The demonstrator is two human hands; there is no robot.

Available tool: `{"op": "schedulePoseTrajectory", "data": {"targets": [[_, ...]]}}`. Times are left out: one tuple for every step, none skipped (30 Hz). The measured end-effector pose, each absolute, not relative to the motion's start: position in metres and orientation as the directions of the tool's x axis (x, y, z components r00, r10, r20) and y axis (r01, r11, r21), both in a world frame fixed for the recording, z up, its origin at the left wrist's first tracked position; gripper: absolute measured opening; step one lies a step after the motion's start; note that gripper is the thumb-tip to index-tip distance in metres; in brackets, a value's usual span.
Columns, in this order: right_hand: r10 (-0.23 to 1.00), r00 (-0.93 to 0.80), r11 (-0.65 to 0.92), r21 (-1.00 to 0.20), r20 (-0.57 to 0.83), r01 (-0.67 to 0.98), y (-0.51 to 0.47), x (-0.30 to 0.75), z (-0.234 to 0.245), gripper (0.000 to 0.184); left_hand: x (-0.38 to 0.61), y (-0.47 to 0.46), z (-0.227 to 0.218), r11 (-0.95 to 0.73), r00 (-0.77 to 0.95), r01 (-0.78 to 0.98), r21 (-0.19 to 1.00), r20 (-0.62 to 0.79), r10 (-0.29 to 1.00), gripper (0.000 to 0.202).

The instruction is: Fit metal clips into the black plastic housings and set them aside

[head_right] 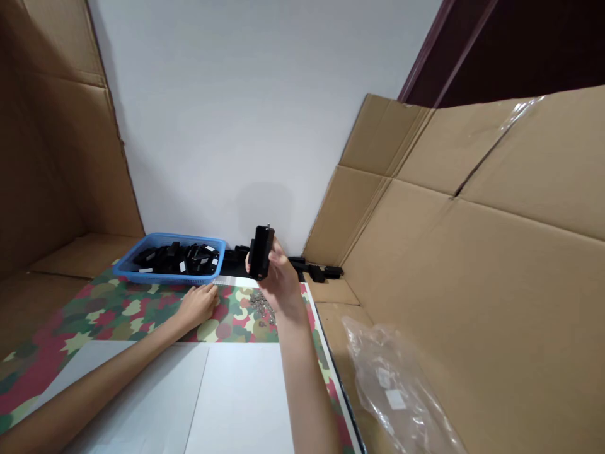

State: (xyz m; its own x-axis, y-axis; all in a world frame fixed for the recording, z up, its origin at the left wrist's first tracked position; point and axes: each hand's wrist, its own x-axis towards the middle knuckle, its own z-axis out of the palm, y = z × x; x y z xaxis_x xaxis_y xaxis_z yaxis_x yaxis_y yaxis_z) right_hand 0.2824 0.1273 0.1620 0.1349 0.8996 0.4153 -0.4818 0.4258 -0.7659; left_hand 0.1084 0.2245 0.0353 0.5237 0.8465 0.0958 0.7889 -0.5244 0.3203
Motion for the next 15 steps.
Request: {"op": "schedulePoseTrajectory", "data": {"targets": [[0.89, 0.131, 0.446, -0.775, 0.437, -0.447, 0.127, 0.283, 0.161, 0.026, 0.107, 0.221, 0.039, -0.531, 0.527, 0.774, 0.344, 0.114, 0.842, 0.018], [0.881, 0.124, 0.465, -0.783, 0.457, -0.414, 0.127, 0.283, 0.161, 0.027, 0.107, 0.218, 0.045, -0.537, 0.532, 0.756, 0.374, 0.129, 0.837, 0.015], [0.872, 0.118, 0.48, -0.787, 0.474, -0.387, 0.126, 0.283, 0.16, 0.027, 0.107, 0.214, 0.051, -0.544, 0.539, 0.731, 0.412, 0.139, 0.831, 0.015], [0.866, 0.111, 0.492, -0.79, 0.488, -0.365, 0.125, 0.283, 0.16, 0.026, 0.108, 0.21, 0.059, -0.55, 0.55, 0.7, 0.456, 0.147, 0.822, 0.017], [0.86, 0.104, 0.502, -0.79, 0.5, -0.351, 0.124, 0.283, 0.16, 0.026, 0.108, 0.206, 0.068, -0.554, 0.563, 0.661, 0.505, 0.155, 0.812, 0.02], [0.855, 0.097, 0.51, -0.788, 0.51, -0.345, 0.123, 0.282, 0.159, 0.026, 0.109, 0.201, 0.078, -0.56, 0.579, 0.614, 0.556, 0.166, 0.798, 0.023], [0.85, 0.091, 0.515, -0.785, 0.519, -0.344, 0.122, 0.282, 0.16, 0.024, 0.109, 0.196, 0.09, -0.566, 0.592, 0.562, 0.603, 0.185, 0.784, 0.027], [0.845, 0.085, 0.521, -0.779, 0.527, -0.35, 0.121, 0.281, 0.16, 0.023, 0.109, 0.191, 0.102, -0.572, 0.602, 0.51, 0.642, 0.208, 0.771, 0.03], [0.839, 0.077, 0.527, -0.77, 0.538, -0.36, 0.12, 0.28, 0.16, 0.023, 0.107, 0.185, 0.114, -0.576, 0.612, 0.457, 0.678, 0.231, 0.757, 0.032], [0.829, 0.068, 0.538, -0.758, 0.556, -0.368, 0.119, 0.278, 0.16, 0.023, 0.105, 0.179, 0.127, -0.578, 0.619, 0.408, 0.707, 0.25, 0.744, 0.035], [0.814, 0.055, 0.554, -0.746, 0.578, -0.369, 0.118, 0.277, 0.16, 0.024, 0.102, 0.172, 0.139, -0.572, 0.626, 0.344, 0.744, 0.273, 0.731, 0.037], [0.798, 0.042, 0.574, -0.736, 0.601, -0.359, 0.117, 0.275, 0.16, 0.024, 0.099, 0.166, 0.149, -0.537, 0.626, 0.211, 0.817, 0.309, 0.716, 0.036], [0.78, 0.029, 0.596, -0.727, 0.626, -0.341, 0.117, 0.273, 0.16, 0.024, 0.095, 0.159, 0.159, -0.507, 0.628, 0.106, 0.856, 0.338, 0.701, 0.034], [0.76, 0.015, 0.62, -0.718, 0.649, -0.316, 0.116, 0.272, 0.16, 0.024, 0.091, 0.153, 0.167, -0.479, 0.62, 0.032, 0.877, 0.359, 0.698, 0.033], [0.741, 0.002, 0.644, -0.709, 0.672, -0.289, 0.116, 0.27, 0.159, 0.023, 0.087, 0.148, 0.173, -0.451, 0.609, -0.025, 0.892, 0.371, 0.701, 0.03]]}}
